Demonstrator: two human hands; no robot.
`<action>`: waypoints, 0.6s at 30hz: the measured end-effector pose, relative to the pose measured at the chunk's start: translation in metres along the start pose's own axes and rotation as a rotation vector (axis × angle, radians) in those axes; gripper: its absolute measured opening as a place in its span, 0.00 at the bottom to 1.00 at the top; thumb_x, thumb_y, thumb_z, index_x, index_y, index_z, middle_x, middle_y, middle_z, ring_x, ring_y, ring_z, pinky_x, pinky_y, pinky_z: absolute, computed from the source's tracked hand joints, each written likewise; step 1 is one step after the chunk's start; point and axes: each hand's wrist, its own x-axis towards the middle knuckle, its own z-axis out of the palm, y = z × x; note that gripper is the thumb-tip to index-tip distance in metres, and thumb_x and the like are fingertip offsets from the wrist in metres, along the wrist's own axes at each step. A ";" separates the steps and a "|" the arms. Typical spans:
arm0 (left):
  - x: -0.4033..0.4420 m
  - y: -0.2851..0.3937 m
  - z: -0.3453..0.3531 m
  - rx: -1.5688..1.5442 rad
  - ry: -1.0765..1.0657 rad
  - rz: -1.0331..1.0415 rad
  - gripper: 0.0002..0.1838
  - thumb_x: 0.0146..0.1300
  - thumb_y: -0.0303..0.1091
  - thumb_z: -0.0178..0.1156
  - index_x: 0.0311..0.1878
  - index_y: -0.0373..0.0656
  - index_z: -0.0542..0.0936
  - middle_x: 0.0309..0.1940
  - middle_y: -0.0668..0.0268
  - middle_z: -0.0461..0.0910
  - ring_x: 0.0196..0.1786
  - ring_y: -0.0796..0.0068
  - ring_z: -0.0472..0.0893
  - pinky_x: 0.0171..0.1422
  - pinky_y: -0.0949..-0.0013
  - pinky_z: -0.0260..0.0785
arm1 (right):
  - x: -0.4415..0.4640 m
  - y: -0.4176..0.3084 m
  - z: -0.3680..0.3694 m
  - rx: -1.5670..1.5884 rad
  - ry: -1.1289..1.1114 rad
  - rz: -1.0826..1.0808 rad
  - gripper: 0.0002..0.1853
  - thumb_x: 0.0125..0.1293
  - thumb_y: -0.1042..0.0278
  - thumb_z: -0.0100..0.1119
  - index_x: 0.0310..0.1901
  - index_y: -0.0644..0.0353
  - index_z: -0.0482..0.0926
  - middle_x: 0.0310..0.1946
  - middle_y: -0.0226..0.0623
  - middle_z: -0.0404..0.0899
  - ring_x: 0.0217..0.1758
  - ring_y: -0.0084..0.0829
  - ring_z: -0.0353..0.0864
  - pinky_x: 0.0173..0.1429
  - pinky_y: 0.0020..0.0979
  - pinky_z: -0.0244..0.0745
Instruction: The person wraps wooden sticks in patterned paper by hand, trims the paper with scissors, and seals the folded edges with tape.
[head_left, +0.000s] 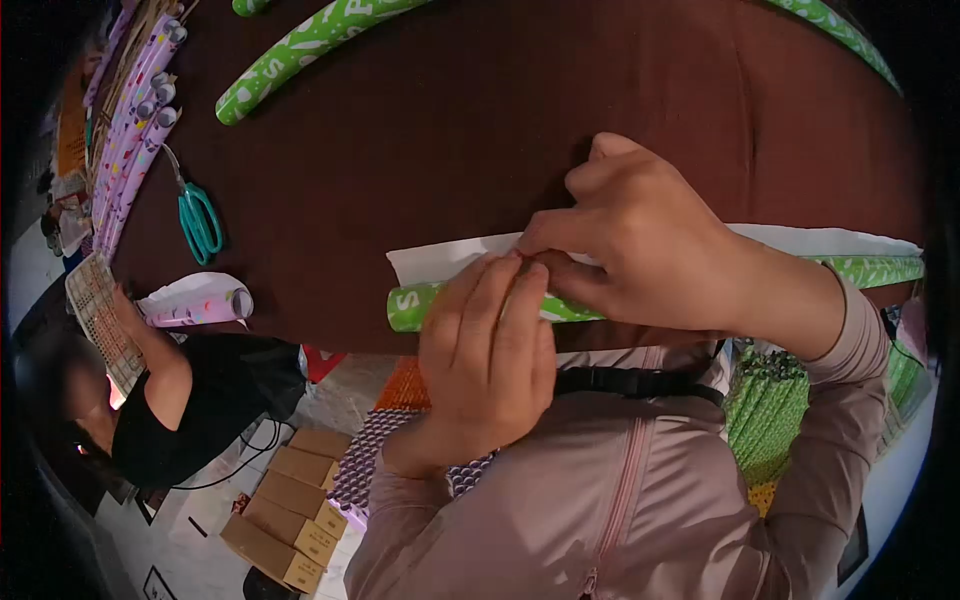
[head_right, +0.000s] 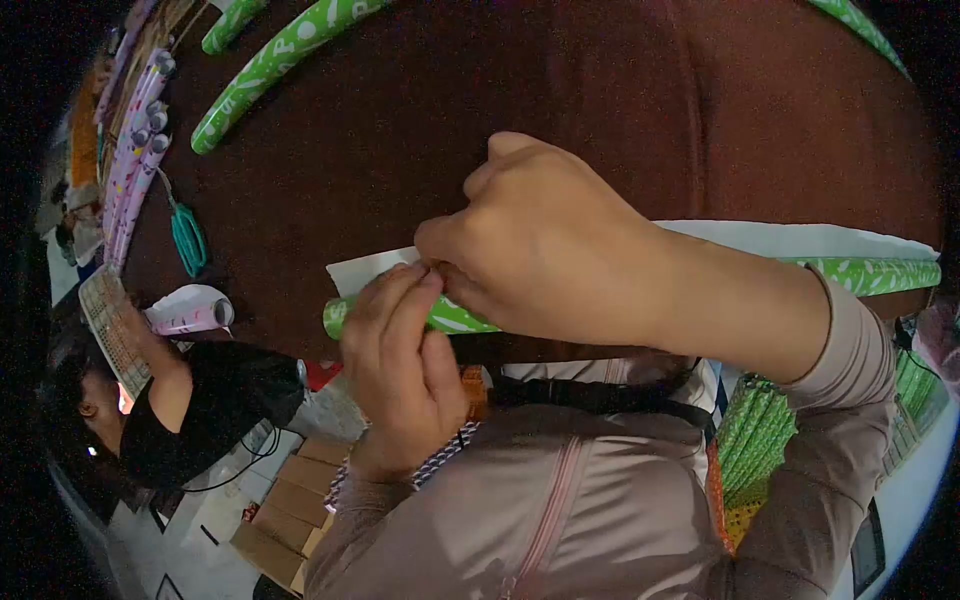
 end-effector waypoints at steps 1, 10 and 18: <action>-0.001 0.005 0.007 -0.026 0.046 -0.049 0.16 0.70 0.29 0.52 0.56 0.32 0.76 0.53 0.51 0.77 0.53 0.52 0.77 0.57 0.54 0.69 | 0.000 0.000 0.000 -0.004 -0.005 0.001 0.06 0.49 0.71 0.69 0.31 0.54 0.84 0.15 0.30 0.69 0.22 0.31 0.71 0.37 0.34 0.64; -0.010 0.004 0.040 0.117 0.190 -0.104 0.20 0.71 0.37 0.48 0.56 0.32 0.77 0.56 0.50 0.77 0.53 0.53 0.79 0.58 0.56 0.67 | -0.003 -0.009 -0.021 0.062 -0.109 0.117 0.18 0.52 0.70 0.70 0.42 0.60 0.72 0.26 0.32 0.75 0.30 0.35 0.76 0.40 0.35 0.64; -0.011 0.005 0.035 0.119 0.091 -0.107 0.22 0.75 0.36 0.42 0.58 0.29 0.77 0.55 0.49 0.77 0.57 0.51 0.76 0.62 0.52 0.65 | -0.068 -0.019 -0.098 -0.087 -0.087 0.380 0.18 0.54 0.71 0.72 0.42 0.59 0.72 0.32 0.33 0.74 0.33 0.38 0.77 0.46 0.36 0.62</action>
